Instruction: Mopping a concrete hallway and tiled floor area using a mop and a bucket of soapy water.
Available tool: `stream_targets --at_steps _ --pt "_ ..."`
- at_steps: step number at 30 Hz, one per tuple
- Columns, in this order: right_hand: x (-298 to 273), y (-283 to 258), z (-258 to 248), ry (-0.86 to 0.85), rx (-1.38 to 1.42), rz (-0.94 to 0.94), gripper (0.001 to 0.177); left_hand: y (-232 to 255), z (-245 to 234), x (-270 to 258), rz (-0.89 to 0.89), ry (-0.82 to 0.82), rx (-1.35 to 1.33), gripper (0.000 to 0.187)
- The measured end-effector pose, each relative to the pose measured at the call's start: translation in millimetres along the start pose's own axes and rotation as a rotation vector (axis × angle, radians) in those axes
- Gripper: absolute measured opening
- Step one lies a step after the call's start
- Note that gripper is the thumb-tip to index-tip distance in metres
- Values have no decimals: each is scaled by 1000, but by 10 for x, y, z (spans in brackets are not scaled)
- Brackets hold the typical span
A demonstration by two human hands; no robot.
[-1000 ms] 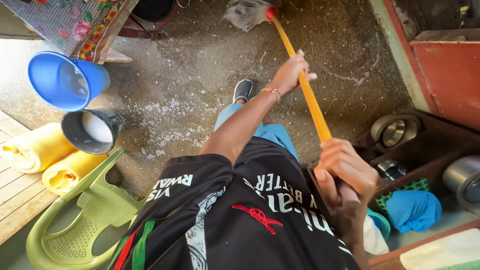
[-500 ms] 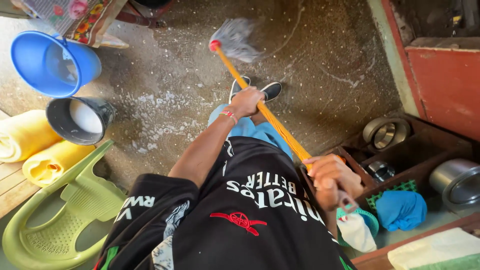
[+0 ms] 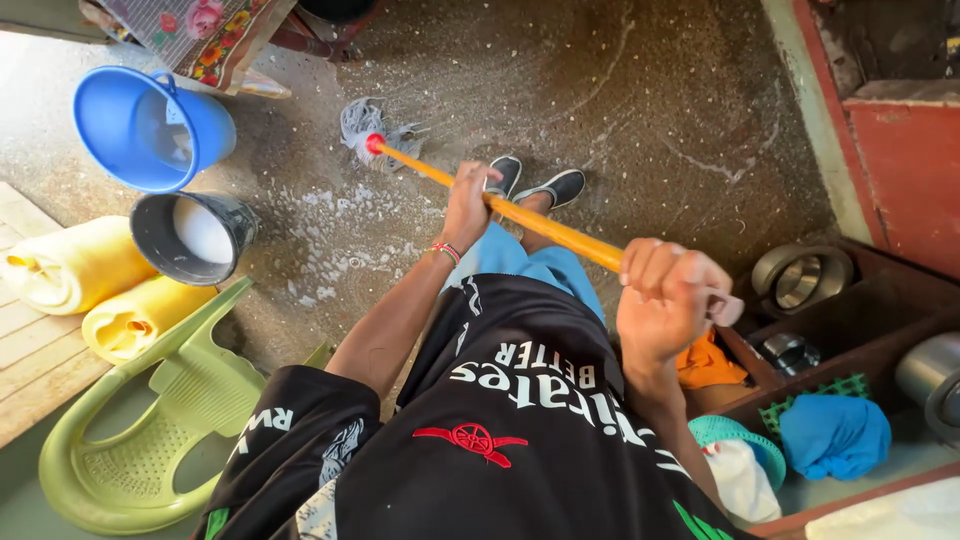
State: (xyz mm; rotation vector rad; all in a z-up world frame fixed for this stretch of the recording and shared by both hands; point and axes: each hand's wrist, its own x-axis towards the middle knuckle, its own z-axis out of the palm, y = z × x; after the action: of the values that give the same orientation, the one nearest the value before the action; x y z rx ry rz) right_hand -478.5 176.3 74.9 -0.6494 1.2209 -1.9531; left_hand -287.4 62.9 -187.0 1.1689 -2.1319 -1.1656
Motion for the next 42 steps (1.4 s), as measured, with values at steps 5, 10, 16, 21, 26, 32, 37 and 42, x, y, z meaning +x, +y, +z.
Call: stream_targets --at_steps 5,10,16,21,26,32,37,42 --pt "74 -272 58 -13 64 -148 52 385 268 412 114 115 -121 39" --pt "86 -361 208 -73 -149 -281 58 513 722 804 267 55 -183 41" --pt "-28 -310 232 182 -275 -555 58 809 1422 1027 227 -37 -250 38" --pt "-54 -502 318 375 -541 -577 56 998 2025 997 117 -158 -418 35" --pt "-378 -508 -33 372 -679 -556 43 970 2009 1036 400 -581 -201 47" --pt "-682 -651 -227 314 -741 -553 30 658 1775 858 644 -844 -42 39" --pt "-808 -557 -454 339 -609 -473 38 464 1329 726 496 -898 148 34" --pt "-788 -368 -1065 277 -201 -232 38 250 1203 463 209 -745 240 34"
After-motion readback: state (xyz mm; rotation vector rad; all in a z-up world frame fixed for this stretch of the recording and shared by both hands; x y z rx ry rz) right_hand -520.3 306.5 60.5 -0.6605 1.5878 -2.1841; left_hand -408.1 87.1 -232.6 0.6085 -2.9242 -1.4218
